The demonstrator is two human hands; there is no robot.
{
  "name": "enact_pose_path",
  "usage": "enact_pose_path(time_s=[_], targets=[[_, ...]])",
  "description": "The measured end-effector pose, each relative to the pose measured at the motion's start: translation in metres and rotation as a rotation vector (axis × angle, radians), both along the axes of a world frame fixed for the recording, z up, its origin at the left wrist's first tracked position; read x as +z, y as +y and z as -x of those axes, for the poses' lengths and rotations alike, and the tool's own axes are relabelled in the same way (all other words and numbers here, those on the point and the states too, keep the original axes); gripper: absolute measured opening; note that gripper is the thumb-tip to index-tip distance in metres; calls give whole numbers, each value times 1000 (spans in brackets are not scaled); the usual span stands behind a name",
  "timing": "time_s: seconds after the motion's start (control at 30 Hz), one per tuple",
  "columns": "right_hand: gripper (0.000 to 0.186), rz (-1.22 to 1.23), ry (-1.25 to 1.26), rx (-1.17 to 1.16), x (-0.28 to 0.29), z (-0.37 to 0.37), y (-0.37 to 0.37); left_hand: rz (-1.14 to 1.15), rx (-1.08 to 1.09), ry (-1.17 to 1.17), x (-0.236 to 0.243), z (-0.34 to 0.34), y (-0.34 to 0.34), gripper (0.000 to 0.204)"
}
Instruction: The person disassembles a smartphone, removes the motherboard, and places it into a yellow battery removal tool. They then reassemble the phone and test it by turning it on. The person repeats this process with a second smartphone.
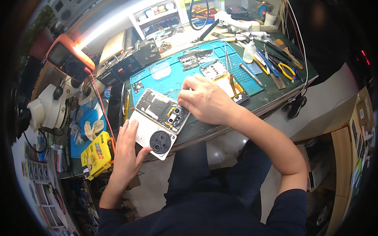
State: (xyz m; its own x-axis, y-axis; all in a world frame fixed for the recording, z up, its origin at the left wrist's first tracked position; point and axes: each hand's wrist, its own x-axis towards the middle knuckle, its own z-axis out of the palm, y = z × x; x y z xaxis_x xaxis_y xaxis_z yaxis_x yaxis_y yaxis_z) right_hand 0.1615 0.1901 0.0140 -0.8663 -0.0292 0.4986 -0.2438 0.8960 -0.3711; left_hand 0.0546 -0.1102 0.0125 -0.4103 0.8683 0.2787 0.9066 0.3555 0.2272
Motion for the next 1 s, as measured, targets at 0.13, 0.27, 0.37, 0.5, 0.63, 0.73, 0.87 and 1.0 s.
enact_pose_path(time_s=[0.13, 0.27, 0.37, 0.5, 0.63, 0.73, 0.87, 1.0], targets=[[15, -33, 11, -3, -4, 4, -2, -193, 6, -12, -19, -14, 0, 88], [15, -16, 12, 12, -6, 8, -4, -187, -64, 109, -33, -18, -2, 92], [11, 0, -26, 35, -3, 10, -5, -177, -81, 135, -37, -19, -4, 92], [6, -30, -23, 88, 0, 14, -14, -165, -74, 142, -37, -17, -6, 93], [6, -26, -39, 147, 3, 15, -27, -176, -68, 124, -38, -17, -6, 93], [7, 0, -31, 188, 0, 13, -34, -177, -70, 121, -37, -17, -5, 93], [7, -3, -21, 206, -2, 10, -39, -173, -69, 127, -36, -17, -6, 93], [5, -18, -40, 161, 3, 4, -31, -169, -64, 129, -37, -17, -6, 93]])
